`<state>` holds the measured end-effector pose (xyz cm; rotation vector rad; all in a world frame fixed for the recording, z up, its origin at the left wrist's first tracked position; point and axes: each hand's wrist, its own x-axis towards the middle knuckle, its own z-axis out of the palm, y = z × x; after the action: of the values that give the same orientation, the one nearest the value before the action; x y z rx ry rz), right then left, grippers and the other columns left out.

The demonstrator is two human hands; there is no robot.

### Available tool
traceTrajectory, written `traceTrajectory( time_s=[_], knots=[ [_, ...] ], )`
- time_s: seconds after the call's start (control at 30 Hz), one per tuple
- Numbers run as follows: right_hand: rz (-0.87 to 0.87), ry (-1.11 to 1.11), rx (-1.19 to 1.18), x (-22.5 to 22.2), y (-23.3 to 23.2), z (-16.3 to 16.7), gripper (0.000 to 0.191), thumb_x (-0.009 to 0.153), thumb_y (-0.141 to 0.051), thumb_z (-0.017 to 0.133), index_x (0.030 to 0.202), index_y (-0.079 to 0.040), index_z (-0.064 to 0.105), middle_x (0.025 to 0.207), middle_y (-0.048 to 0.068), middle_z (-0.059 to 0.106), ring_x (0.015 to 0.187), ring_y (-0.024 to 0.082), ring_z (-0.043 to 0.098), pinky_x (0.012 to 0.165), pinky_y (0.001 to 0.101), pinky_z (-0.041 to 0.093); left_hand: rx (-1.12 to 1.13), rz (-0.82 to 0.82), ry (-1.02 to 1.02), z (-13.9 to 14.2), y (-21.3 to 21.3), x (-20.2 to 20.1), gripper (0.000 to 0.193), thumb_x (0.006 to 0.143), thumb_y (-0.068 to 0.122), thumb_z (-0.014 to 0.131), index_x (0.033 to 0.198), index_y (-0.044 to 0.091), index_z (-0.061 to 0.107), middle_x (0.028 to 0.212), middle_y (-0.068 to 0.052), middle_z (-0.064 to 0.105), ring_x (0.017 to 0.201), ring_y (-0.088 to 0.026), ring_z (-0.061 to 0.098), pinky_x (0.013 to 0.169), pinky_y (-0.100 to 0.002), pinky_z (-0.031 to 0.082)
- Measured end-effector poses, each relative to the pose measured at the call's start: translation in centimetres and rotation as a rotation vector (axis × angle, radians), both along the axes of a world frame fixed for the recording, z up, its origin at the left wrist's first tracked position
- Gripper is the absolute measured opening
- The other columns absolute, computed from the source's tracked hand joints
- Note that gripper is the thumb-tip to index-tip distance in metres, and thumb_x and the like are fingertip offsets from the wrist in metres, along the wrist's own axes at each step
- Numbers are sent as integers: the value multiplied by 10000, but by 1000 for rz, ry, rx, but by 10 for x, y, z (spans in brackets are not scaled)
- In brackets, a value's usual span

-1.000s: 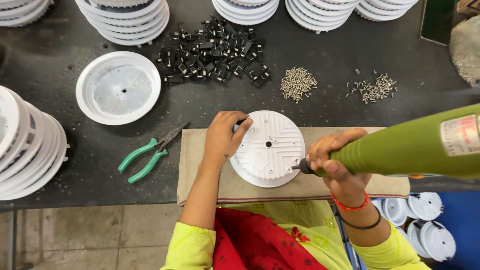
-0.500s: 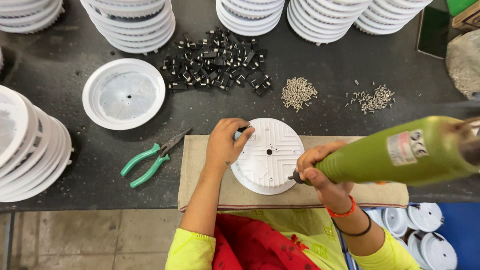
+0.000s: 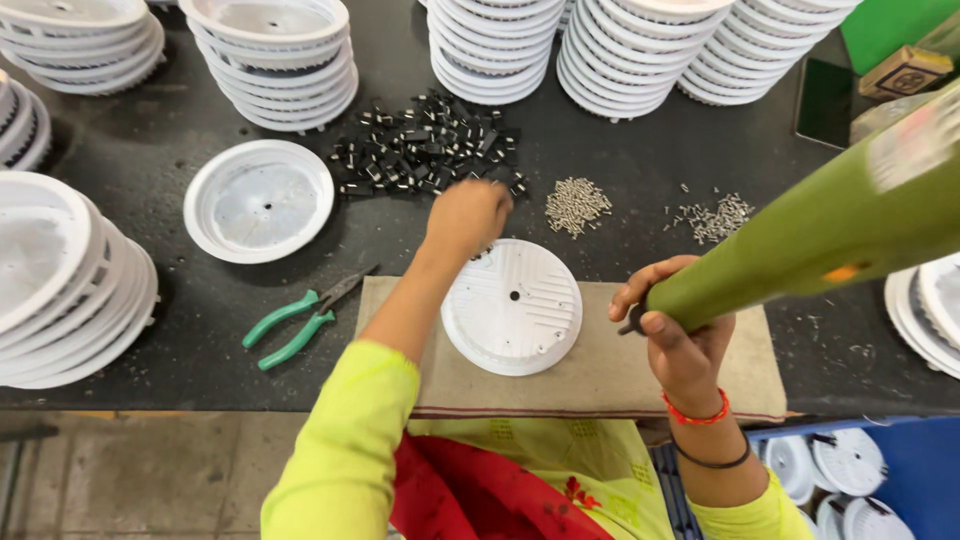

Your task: The person attaches small black clip components to white round plastic lamp bases at a workbench. They pick up a clip, position it on the base, and drive a screw with a green electric screwdriver, repeating the cycle and setting finished bases aside.

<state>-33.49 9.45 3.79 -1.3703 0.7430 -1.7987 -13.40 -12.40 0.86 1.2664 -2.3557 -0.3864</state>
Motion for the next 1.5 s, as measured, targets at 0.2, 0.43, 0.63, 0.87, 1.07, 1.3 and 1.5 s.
traceTrajectory(
  time_s=[0.2, 0.43, 0.63, 0.87, 1.07, 1.3, 1.5],
  knots=[
    [-150, -51, 120, -14, 25, -53, 337, 1049, -194, 638, 1297, 20, 562, 971, 151, 673, 875, 252, 663, 834, 385, 558, 14, 102, -119, 19, -35, -51, 249, 849, 227, 727, 1069, 113, 713, 999, -157, 735, 982, -364, 704, 807, -485, 572],
    [-471, 106, 545, -33, 48, -123, 180, 960, -80, 665, 1104, 22, 631, 897, 74, 676, 790, 126, 667, 737, 260, 545, 353, 185, -140, 20, -38, -47, 323, 776, 233, 836, 1081, 157, 760, 1128, -125, 688, 1082, -337, 681, 904, -442, 561],
    [-403, 226, 604, -43, 47, -142, 142, 938, -85, 698, 1047, 4, 676, 811, 48, 697, 737, 97, 642, 683, 235, 525, 2, 84, -30, 10, -23, -34, 284, 753, 163, 825, 1022, 143, 739, 967, -88, 734, 993, -317, 691, 814, -463, 555],
    [-412, 236, 576, -41, 48, -145, 111, 944, -81, 690, 1011, 7, 684, 808, 23, 689, 738, 84, 640, 684, 229, 523, -192, 28, 321, 8, 32, -11, 212, 802, 242, 821, 976, 147, 744, 919, -12, 737, 878, -256, 697, 746, -397, 557],
    [-448, 302, 637, -32, 41, -146, 107, 932, -82, 708, 989, 9, 698, 783, 24, 677, 711, 75, 608, 655, 225, 495, -204, 206, 411, -3, 24, 38, 174, 848, 203, 787, 1006, 140, 752, 955, -31, 729, 803, -268, 710, 689, -391, 553],
    [-542, 300, 629, -15, 39, -147, 113, 933, -94, 707, 987, 6, 706, 779, 19, 688, 721, 77, 626, 671, 221, 506, -228, 254, 577, -49, 18, 66, 206, 913, 48, 650, 1102, 84, 723, 1152, -98, 719, 923, -332, 715, 784, -397, 576],
    [-420, -358, 816, 3, 22, -88, 253, 981, -206, 563, 1132, -8, 611, 1037, 90, 677, 875, 160, 692, 787, 310, 555, -231, 232, 622, -66, 10, 78, 166, 938, 26, 644, 1076, 77, 722, 1151, -105, 718, 957, -335, 726, 813, -381, 586]
  ],
)
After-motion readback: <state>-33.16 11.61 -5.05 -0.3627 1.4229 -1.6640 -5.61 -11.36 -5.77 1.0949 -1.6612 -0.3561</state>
